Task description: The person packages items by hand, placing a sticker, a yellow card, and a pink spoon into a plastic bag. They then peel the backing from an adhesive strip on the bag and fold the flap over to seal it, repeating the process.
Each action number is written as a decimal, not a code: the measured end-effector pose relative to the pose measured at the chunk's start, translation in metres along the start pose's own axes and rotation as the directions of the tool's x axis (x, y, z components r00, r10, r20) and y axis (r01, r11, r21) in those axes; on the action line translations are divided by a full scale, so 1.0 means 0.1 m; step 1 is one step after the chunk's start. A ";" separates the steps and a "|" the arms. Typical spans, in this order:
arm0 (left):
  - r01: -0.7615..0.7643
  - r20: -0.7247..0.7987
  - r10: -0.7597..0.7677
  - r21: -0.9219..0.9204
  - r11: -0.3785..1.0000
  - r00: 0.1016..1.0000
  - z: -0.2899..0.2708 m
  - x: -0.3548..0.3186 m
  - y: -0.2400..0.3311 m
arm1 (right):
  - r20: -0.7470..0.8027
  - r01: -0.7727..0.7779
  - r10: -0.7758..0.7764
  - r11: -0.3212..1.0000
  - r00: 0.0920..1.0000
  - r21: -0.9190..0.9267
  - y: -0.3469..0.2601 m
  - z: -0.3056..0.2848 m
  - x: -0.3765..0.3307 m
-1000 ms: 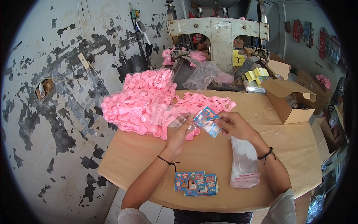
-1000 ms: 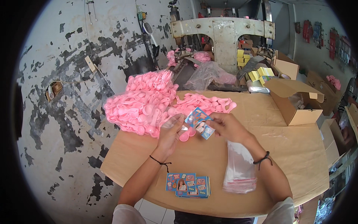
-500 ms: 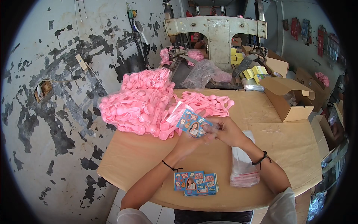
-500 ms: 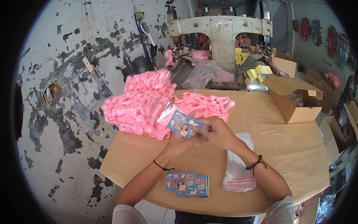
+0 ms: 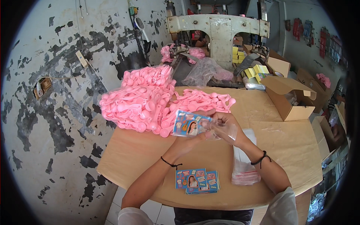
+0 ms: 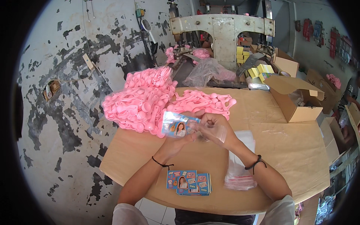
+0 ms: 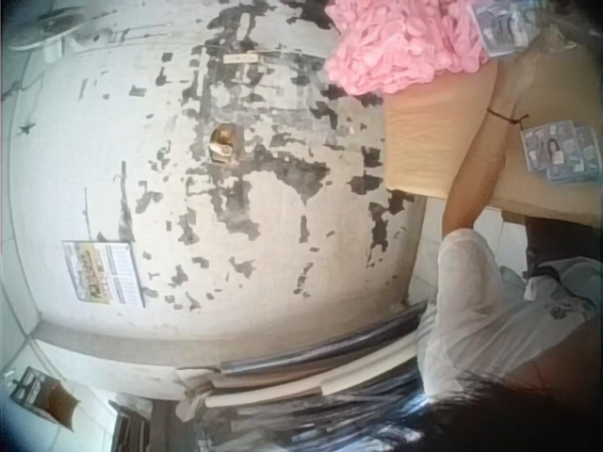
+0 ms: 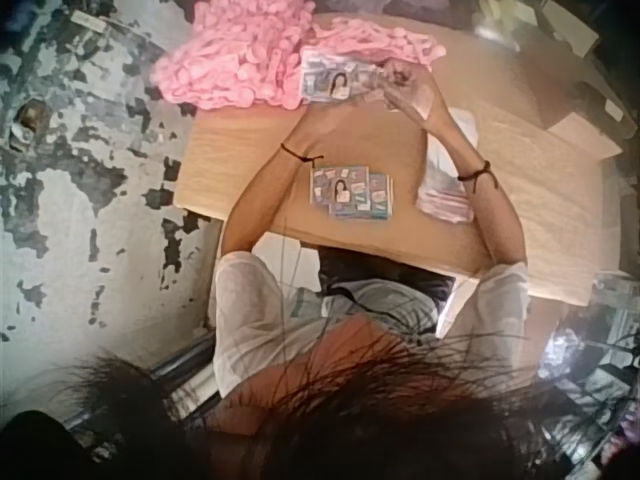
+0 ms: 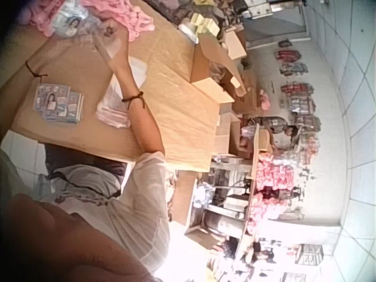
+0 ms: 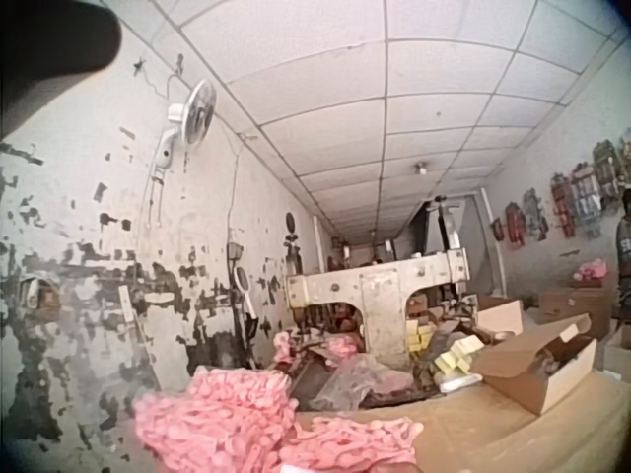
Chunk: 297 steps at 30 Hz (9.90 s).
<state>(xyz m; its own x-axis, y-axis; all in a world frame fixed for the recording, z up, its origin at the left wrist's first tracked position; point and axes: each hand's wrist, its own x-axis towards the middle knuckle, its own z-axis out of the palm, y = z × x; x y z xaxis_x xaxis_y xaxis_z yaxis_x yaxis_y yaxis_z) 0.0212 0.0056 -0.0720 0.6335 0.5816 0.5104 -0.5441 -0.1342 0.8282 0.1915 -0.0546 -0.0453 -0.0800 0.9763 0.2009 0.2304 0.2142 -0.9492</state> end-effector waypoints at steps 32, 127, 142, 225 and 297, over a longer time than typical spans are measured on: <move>-0.015 -0.284 -0.034 -0.168 0.986 0.958 -0.45 0.05 0.09 | -0.039 0.154 -0.161 0.978 0.986 -0.138 -0.10 -0.86 0.03; -0.165 0.161 0.046 0.893 0.419 0.986 0.13 -0.08 0.07 | 0.181 0.454 -0.555 0.407 0.812 -0.793 -0.21 -0.20 -0.06; 0.230 -0.176 -0.205 0.134 0.964 0.963 0.19 0.02 -0.03 | -0.037 0.127 -0.127 0.992 0.991 -0.003 -0.52 -1.68 -0.45; 0.114 0.052 -0.157 0.473 0.874 0.986 -0.31 0.02 -0.14 | 0.150 0.029 0.030 0.926 0.988 -0.376 0.04 -0.41 -0.09; 0.201 -0.400 -0.242 -0.143 0.969 0.884 -0.36 0.09 0.07 | 0.585 0.240 0.186 0.783 0.790 -0.574 -0.24 0.43 -0.51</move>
<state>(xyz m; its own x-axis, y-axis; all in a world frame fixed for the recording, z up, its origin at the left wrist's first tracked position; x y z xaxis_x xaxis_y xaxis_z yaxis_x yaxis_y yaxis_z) 0.0027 0.0387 -0.0701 0.4713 0.8677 0.1580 -0.4790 0.1014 0.8719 0.1479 -0.1111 -0.0433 -0.5873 0.7935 -0.1593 0.7175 0.4195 -0.5560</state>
